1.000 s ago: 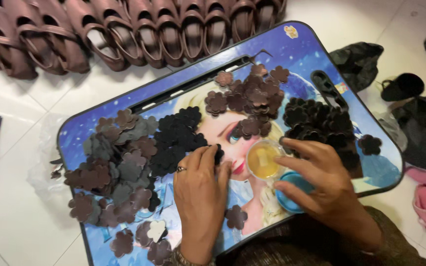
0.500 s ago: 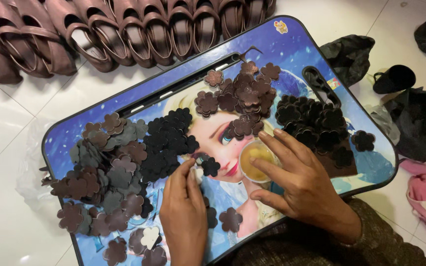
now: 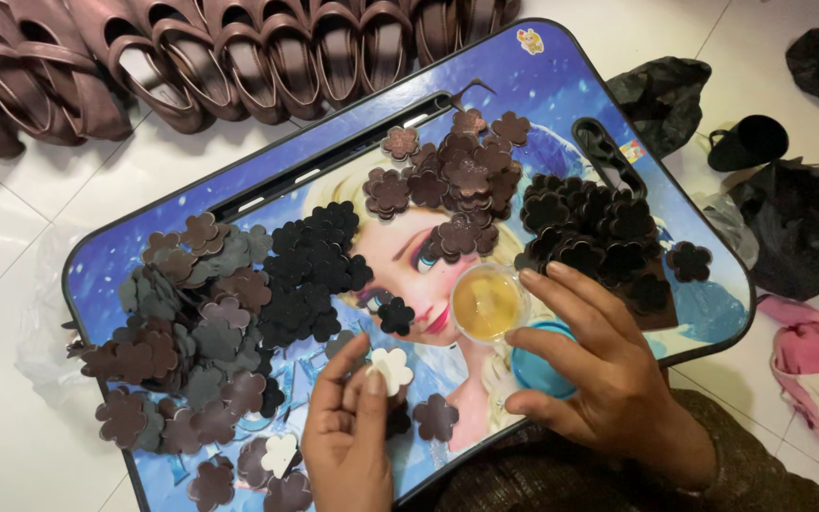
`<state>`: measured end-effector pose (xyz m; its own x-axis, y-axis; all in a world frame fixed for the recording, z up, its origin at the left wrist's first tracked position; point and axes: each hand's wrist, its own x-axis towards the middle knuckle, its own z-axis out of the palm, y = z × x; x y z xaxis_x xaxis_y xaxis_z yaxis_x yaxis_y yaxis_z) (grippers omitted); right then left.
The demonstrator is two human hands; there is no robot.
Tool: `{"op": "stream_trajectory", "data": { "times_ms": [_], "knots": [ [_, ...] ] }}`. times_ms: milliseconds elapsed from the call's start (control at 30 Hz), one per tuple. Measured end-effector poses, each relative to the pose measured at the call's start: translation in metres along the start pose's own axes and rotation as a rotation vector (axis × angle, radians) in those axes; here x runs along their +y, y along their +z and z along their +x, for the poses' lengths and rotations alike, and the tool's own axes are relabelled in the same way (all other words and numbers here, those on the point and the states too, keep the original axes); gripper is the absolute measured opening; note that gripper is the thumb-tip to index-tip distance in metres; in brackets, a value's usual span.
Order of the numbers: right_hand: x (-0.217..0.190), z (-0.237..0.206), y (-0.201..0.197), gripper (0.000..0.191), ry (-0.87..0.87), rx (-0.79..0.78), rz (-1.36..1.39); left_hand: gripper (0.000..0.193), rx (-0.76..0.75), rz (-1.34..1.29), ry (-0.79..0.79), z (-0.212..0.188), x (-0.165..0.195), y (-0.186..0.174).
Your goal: The person repeatedly picks up small flower-shaped craft pieces, dips a finger into a small container of yellow glue, and applies glue to the back of each piece. The person then places the glued pieces back onto the table among other similar pieces.
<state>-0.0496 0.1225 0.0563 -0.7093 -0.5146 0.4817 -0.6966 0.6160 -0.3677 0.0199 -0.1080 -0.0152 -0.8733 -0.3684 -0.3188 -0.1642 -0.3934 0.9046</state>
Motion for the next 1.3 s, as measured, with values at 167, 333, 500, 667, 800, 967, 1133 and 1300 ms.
{"op": "stream_trajectory", "data": {
  "times_ms": [167,333,500,667,800,967,1133,1300],
  "knots": [
    [-0.001,-0.006,0.001,0.053,-0.007,-0.017,-0.035,0.052,-0.042,-0.077,-0.104,-0.012,-0.016,0.005],
    [-0.006,-0.015,0.005,0.053,-0.090,0.007,-0.179,0.056,-0.030,-0.088,-0.149,-0.024,-0.016,0.016],
    [-0.011,-0.022,0.008,0.053,-0.127,-0.006,-0.239,0.058,-0.042,-0.107,-0.151,-0.027,-0.009,0.020],
    [-0.018,-0.023,0.001,0.048,-0.047,-0.069,0.078,0.062,-0.098,-0.135,-0.130,-0.030,-0.004,0.022],
    [-0.032,-0.024,-0.007,0.043,0.006,-0.090,0.310,0.071,-0.083,-0.095,-0.210,-0.035,0.001,0.025],
    [-0.044,-0.023,0.005,0.041,-0.034,-0.012,0.167,0.075,-0.119,-0.110,-0.219,-0.041,0.002,0.029],
    [-0.045,-0.023,0.013,0.048,-0.039,0.014,0.088,0.071,-0.163,-0.139,-0.174,-0.047,-0.002,0.031],
    [-0.043,-0.022,0.015,0.051,-0.086,-0.019,0.071,0.071,-0.176,-0.211,-0.143,-0.047,-0.002,0.036]
  ]
}}
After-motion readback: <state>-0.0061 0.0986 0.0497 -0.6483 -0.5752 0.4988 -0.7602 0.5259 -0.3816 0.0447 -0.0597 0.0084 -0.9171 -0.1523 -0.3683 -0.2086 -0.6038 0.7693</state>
